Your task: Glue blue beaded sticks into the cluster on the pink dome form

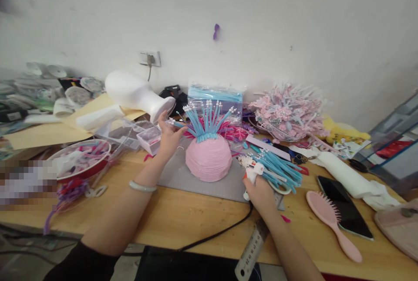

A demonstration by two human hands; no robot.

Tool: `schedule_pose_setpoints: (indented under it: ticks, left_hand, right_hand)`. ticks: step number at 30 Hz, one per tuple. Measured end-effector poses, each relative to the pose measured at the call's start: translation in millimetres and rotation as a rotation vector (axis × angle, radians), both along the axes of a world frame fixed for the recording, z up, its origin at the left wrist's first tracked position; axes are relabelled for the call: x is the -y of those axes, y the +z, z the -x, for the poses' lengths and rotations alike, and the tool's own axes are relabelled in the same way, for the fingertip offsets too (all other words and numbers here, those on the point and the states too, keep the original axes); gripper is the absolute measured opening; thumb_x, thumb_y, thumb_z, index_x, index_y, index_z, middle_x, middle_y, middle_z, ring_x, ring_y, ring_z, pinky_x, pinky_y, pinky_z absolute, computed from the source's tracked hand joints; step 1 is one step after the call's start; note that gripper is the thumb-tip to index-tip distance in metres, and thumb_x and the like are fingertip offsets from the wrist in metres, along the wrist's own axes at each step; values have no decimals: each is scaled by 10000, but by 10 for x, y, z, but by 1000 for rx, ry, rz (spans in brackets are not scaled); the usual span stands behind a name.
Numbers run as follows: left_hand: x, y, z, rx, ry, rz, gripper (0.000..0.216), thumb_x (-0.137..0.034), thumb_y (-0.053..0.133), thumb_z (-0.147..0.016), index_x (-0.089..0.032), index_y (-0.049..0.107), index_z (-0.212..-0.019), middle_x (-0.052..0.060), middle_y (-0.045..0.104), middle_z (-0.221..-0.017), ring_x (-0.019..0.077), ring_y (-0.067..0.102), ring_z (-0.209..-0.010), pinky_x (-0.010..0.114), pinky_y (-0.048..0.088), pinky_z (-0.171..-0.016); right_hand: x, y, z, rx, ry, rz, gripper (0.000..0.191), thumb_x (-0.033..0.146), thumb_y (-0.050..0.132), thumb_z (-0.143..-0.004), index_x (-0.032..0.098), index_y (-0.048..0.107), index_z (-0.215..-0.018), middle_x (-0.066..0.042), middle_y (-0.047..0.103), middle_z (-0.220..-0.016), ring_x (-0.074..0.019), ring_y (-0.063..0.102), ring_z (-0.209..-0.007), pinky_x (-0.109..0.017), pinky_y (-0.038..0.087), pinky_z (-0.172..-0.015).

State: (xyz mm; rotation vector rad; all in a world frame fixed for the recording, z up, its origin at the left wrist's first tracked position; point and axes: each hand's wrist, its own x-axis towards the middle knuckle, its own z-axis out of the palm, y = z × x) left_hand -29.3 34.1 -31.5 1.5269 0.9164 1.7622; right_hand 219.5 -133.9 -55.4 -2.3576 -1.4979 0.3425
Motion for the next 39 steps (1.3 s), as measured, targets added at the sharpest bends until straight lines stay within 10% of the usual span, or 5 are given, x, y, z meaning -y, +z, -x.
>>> schedule_pose_setpoints:
  ticks: [13, 26, 39]
  left_hand:
    - [-43, -15, -84, -150, 133, -60, 129, -152, 556, -731, -175, 504, -847, 9, 527, -859, 108, 527, -719, 279, 440, -729]
    - [-36, -59, -108, -211, 101, -21, 293, -112, 424, -780, -184, 521, -1046, 44, 572, -925, 154, 536, -858, 329, 420, -825]
    - [14, -78, -218, 0, 118, 16, 190, -137, 541, -727, -201, 375, -794, -48, 472, -706, 96, 519, -674, 251, 431, -695]
  right_hand:
    - [-5, 25, 9, -14, -7, 26, 302, 376, 379, -780, 162, 592, -791, -81, 622, -745, -202, 555, -736, -243, 355, -616]
    - [-6, 42, 17, -8, 30, 23, 276, 341, 376, -787, 153, 575, -759, -87, 614, -731, -198, 533, -729, -242, 340, -605]
    - [-7, 58, 27, 19, 23, 26, 310, 348, 387, -785, 135, 600, -859, -117, 636, -845, -218, 550, -804, -249, 348, -632]
